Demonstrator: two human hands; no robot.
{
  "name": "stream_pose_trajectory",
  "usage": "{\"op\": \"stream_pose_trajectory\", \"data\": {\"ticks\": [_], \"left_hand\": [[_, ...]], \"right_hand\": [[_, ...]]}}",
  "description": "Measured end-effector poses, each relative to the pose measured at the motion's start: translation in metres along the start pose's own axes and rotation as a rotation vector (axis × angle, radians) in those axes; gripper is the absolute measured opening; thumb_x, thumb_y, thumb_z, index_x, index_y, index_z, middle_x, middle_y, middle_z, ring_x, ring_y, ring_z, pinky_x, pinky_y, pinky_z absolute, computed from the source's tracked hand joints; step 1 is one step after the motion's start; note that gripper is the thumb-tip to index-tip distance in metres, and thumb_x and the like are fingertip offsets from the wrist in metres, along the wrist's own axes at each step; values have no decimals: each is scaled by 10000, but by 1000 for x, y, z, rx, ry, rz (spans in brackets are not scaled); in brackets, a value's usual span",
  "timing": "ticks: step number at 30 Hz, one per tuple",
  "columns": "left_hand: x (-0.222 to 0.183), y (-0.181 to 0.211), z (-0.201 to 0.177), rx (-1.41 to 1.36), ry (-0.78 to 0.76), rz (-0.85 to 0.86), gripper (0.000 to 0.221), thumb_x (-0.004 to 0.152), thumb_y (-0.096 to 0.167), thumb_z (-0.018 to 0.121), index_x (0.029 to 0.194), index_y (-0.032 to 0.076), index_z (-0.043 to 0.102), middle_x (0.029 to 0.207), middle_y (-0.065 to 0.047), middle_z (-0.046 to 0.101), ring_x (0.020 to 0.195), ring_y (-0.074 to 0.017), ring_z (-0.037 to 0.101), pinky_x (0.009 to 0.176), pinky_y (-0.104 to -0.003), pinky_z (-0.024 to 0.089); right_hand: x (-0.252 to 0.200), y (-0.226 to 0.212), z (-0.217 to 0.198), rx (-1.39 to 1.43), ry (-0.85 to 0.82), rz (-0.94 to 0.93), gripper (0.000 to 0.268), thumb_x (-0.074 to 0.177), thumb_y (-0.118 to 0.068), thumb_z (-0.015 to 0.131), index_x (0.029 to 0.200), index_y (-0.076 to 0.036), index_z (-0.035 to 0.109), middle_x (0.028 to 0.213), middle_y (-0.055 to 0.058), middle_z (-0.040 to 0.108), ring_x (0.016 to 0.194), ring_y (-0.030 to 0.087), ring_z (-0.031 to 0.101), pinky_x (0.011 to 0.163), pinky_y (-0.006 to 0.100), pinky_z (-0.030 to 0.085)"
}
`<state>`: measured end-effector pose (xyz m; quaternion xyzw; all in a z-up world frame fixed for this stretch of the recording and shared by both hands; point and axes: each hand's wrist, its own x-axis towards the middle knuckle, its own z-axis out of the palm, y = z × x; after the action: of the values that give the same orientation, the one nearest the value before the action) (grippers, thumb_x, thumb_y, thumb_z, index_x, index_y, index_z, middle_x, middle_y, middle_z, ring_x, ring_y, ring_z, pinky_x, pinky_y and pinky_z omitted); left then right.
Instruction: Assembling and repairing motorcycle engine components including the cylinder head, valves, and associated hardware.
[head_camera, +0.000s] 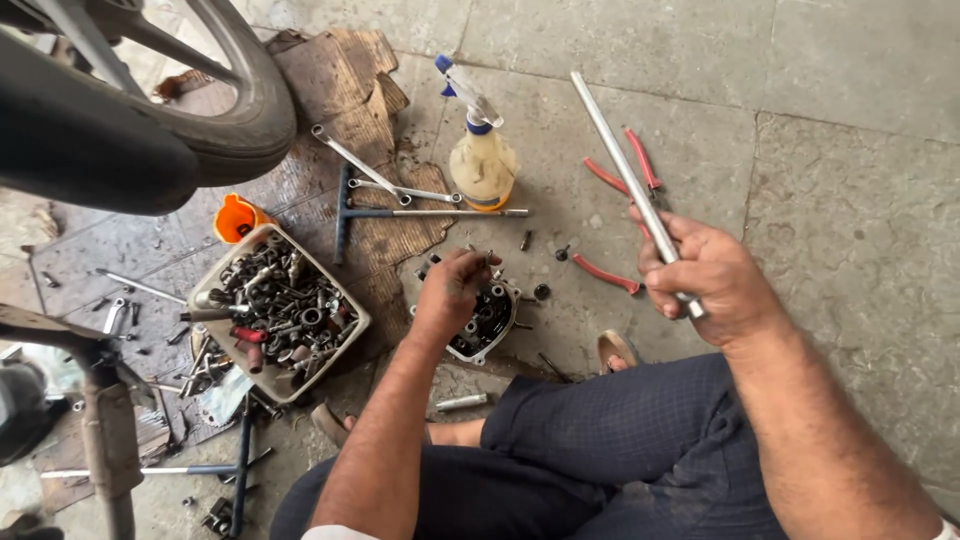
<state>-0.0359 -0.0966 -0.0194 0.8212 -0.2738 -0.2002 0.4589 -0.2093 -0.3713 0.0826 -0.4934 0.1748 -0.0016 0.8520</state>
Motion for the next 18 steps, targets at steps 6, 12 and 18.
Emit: {"op": "stream_pose_trajectory", "data": {"ticks": [6, 12, 18], "left_hand": [[2, -16, -1, -61, 9, 46, 158, 931, 41, 684, 1076, 67, 742, 1039, -87, 708, 943, -236, 716, 833, -352, 574], [4, -11, 1, 2, 51, 20, 175, 864, 90, 779, 1034, 60, 746, 969, -107, 715, 906, -256, 724, 801, -365, 563], [3, -20, 8, 103, 5, 27, 196, 882, 161, 781, 1056, 74, 760, 979, -128, 753, 907, -284, 735, 782, -387, 563]], "right_hand": [[3, 13, 21, -368, 124, 95, 748, 743, 41, 647, 1475, 82, 497, 749, 60, 571, 472, 101, 519, 393, 231, 419], [4, 25, 23, -331, 109, 80, 725, 761, 40, 626, 1466, 49, 457, 769, 23, 569, 490, 80, 523, 412, 228, 404], [-3, 42, 17, -331, 101, 82, 671, 847, 7, 661, 1486, 57, 463, 744, 34, 576, 485, 89, 515, 429, 246, 419]]}}
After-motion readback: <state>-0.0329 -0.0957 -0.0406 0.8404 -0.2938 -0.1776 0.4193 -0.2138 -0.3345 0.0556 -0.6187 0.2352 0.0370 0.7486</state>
